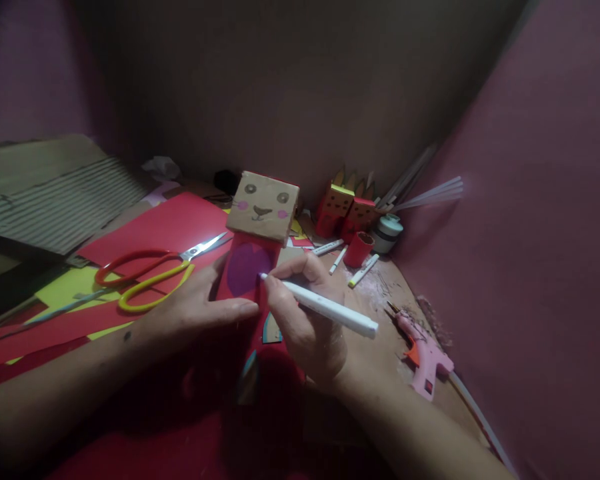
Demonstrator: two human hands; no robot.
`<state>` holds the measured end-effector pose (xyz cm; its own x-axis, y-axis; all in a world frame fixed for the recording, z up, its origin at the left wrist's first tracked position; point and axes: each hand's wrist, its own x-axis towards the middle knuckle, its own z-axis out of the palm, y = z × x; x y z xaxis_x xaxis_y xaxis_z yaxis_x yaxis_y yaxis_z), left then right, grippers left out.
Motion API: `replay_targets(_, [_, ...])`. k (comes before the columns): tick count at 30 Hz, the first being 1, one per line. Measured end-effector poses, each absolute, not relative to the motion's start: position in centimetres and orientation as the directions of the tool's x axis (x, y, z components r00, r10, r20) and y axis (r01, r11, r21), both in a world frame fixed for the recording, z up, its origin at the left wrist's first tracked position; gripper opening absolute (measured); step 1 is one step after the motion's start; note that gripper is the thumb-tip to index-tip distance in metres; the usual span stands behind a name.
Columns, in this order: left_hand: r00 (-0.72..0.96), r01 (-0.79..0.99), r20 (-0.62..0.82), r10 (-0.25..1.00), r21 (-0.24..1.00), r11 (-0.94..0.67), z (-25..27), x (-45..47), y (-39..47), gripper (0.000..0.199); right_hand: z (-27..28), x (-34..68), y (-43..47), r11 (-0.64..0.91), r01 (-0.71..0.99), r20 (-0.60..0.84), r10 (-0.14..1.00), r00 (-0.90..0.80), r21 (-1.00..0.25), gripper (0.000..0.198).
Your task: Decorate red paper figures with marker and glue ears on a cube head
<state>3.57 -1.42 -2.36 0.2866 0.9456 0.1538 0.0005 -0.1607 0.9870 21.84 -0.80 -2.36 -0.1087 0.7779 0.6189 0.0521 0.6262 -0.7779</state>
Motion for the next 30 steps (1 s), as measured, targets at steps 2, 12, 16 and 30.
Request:
replay_targets(2, [0.291,0.002,0.154,0.944,0.987,-0.161,-2.26,3.56,-1.47,0.067,-2.38,21.84,-0.66,0.630,0.050,0.624,0.775,-0.102,-0.775,0.010])
replay_targets(12, [0.294,-0.018,0.138,0.946,0.990,-0.139,-2.16,3.72,-1.42,0.067,-1.97,21.41,-1.39,0.626,0.050,0.618,0.777,-0.124,-0.778,0.009])
replay_targets(16, [0.313,-0.043,0.119,0.942,0.993,-0.111,-2.37,3.54,-1.39,0.069,-2.03,21.62,-1.37,0.628,0.081,0.614,0.776,-0.143,-0.774,0.009])
replay_targets(30, [0.332,-0.079,0.094,0.939,0.994,-0.072,-2.15,3.50,-1.44,0.063,-2.11,21.83,-0.78,0.629,0.032,0.626,0.776,-0.076,-0.777,0.006])
